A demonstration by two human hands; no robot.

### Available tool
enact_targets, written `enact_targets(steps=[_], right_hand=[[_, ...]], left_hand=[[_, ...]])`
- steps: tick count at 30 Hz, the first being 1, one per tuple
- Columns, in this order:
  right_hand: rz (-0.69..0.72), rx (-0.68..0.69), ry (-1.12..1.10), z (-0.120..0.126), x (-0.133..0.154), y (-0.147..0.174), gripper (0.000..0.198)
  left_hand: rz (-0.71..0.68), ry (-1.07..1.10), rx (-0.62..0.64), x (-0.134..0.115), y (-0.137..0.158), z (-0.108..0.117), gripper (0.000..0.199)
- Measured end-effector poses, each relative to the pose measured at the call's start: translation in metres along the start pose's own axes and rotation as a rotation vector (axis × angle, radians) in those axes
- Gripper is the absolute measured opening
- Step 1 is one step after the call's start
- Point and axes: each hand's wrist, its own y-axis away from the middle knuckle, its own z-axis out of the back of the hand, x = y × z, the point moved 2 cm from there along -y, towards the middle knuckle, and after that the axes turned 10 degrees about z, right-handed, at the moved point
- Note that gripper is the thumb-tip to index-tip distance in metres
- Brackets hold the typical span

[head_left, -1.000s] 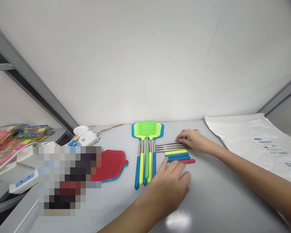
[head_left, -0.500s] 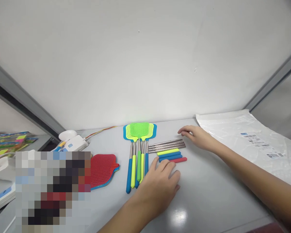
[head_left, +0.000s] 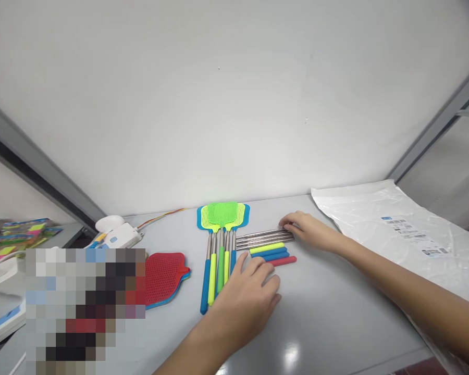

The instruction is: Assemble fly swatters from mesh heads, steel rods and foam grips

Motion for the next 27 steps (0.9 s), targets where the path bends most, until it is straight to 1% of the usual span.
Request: enact_targets(steps=[4, 6, 8, 12, 13, 15, 17, 19, 23, 25, 27], right_hand=[[0.03, 0.056, 0.002, 0.002, 0.004, -0.003, 0.031], [0.052, 0.077, 0.004, 0.003, 0.008, -0.007, 0.034], [0.079, 0.097, 0.008, 0.001, 0.015, -0.013, 0.035], [0.128, 0.125, 0.032, -0.007, 0.029, -0.024, 0.035], [0.136, 0.126, 0.038, -0.009, 0.032, -0.026, 0.035], [0.16, 0.121, 0.058, -0.012, 0.039, -0.028, 0.034], [0.198, 0.106, 0.09, -0.014, 0.048, -0.027, 0.033], [0.247, 0.087, 0.122, -0.015, 0.058, -0.024, 0.031], [0.311, 0.039, 0.114, -0.012, 0.079, -0.014, 0.027], [0.311, 0.004, 0.094, -0.011, 0.088, -0.008, 0.026], [0.302, -0.035, 0.075, -0.011, 0.094, -0.004, 0.025]], left_hand=[[-0.003, -0.011, -0.015, 0.004, -0.001, 0.006, 0.018], [0.037, -0.037, -0.016, 0.011, -0.002, 0.015, 0.02], [0.143, -0.093, -0.024, 0.024, -0.003, 0.026, 0.023], [0.467, -0.234, -0.094, 0.059, 0.0, 0.046, 0.029], [0.534, -0.251, -0.099, 0.067, 0.002, 0.048, 0.03], [0.622, -0.253, -0.081, 0.079, 0.006, 0.048, 0.033], [0.661, -0.235, -0.049, 0.085, 0.008, 0.043, 0.033], [0.675, -0.222, -0.033, 0.085, 0.008, 0.034, 0.032], [0.676, -0.219, -0.058, 0.08, 0.005, 0.019, 0.029], [0.678, -0.217, -0.073, 0.079, 0.004, 0.017, 0.027], [0.692, -0.207, -0.091, 0.078, 0.004, 0.021, 0.025]])
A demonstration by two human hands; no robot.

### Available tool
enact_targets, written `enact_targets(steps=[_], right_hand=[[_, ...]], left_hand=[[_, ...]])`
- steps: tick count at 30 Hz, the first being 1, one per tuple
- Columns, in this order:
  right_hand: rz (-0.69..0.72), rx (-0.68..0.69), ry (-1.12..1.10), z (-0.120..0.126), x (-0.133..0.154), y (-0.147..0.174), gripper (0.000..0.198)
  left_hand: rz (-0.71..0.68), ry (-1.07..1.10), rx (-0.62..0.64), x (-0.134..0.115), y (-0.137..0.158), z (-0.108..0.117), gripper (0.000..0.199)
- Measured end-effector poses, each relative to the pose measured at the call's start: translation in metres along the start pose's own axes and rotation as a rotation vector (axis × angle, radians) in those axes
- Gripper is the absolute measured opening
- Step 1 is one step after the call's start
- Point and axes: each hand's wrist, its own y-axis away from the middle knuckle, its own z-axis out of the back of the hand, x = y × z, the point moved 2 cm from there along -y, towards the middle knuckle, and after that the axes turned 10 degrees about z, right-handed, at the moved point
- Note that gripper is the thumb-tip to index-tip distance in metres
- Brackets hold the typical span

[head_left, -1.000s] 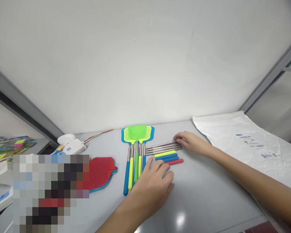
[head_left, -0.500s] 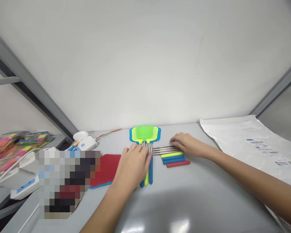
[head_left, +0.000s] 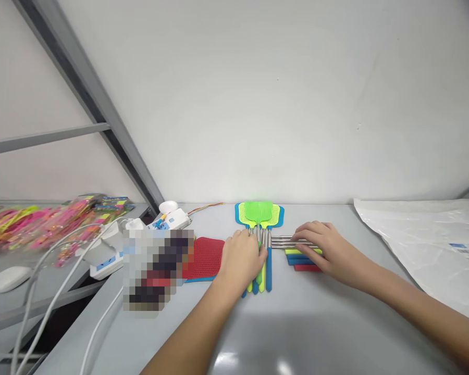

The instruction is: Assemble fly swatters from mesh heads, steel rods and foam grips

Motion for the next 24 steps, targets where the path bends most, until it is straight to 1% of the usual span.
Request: enact_targets(steps=[3, 4, 6, 8, 10, 12, 13, 14, 15, 16, 18, 19, 21, 22, 23, 24], right_hand=[[-0.054, -0.074, -0.069, 0.001, 0.008, 0.0, 0.024], [-0.094, -0.103, -0.127, 0.001, 0.011, -0.001, 0.024], [-0.2, -0.15, -0.329, 0.0, 0.019, -0.004, 0.027], [-0.292, -0.186, -0.588, -0.002, 0.031, -0.007, 0.032], [-0.355, -0.241, -0.785, -0.003, 0.044, -0.008, 0.034], [-0.403, -0.321, -0.872, -0.001, 0.054, -0.007, 0.034], [-0.419, -0.349, -0.889, 0.002, 0.057, -0.005, 0.034], [-0.425, -0.352, -0.895, 0.005, 0.059, -0.002, 0.034], [-0.424, -0.329, -0.886, 0.009, 0.061, 0.001, 0.033], [-0.418, -0.279, -0.858, 0.014, 0.061, 0.004, 0.033], [-0.386, -0.133, -0.749, 0.025, 0.062, 0.01, 0.034], [-0.348, -0.063, -0.681, 0.029, 0.063, 0.013, 0.035], [-0.244, 0.039, -0.537, 0.034, 0.068, 0.018, 0.036], [-0.187, 0.071, -0.467, 0.034, 0.071, 0.02, 0.035], [-0.134, 0.099, -0.398, 0.032, 0.076, 0.023, 0.035], [-0.086, 0.124, -0.331, 0.028, 0.081, 0.025, 0.035]], left_hand=[[0.009, 0.092, -0.064, -0.002, 0.004, 0.017, 0.023], [-0.003, 0.15, -0.103, -0.005, 0.007, 0.024, 0.023], [-0.056, 0.294, -0.181, -0.015, 0.016, 0.036, 0.022], [-0.154, 0.445, -0.227, -0.028, 0.027, 0.044, 0.018], [-0.308, 0.556, -0.226, -0.041, 0.037, 0.046, 0.016], [-0.48, 0.623, -0.202, -0.048, 0.044, 0.047, 0.017], [-0.536, 0.66, -0.187, -0.049, 0.046, 0.048, 0.019], [-0.549, 0.717, -0.173, -0.047, 0.048, 0.049, 0.022], [-0.512, 0.803, -0.155, -0.043, 0.049, 0.052, 0.026], [-0.429, 0.924, -0.131, -0.036, 0.051, 0.054, 0.028], [-0.217, 1.245, -0.045, -0.02, 0.056, 0.059, 0.035], [-0.135, 1.421, 0.014, -0.012, 0.062, 0.061, 0.043], [-0.022, 1.723, 0.143, 0.003, 0.076, 0.065, 0.059], [0.042, 1.816, 0.197, 0.01, 0.084, 0.067, 0.06], [0.125, 1.857, 0.251, 0.016, 0.092, 0.068, 0.057], [0.219, 1.849, 0.305, 0.021, 0.101, 0.068, 0.052]])
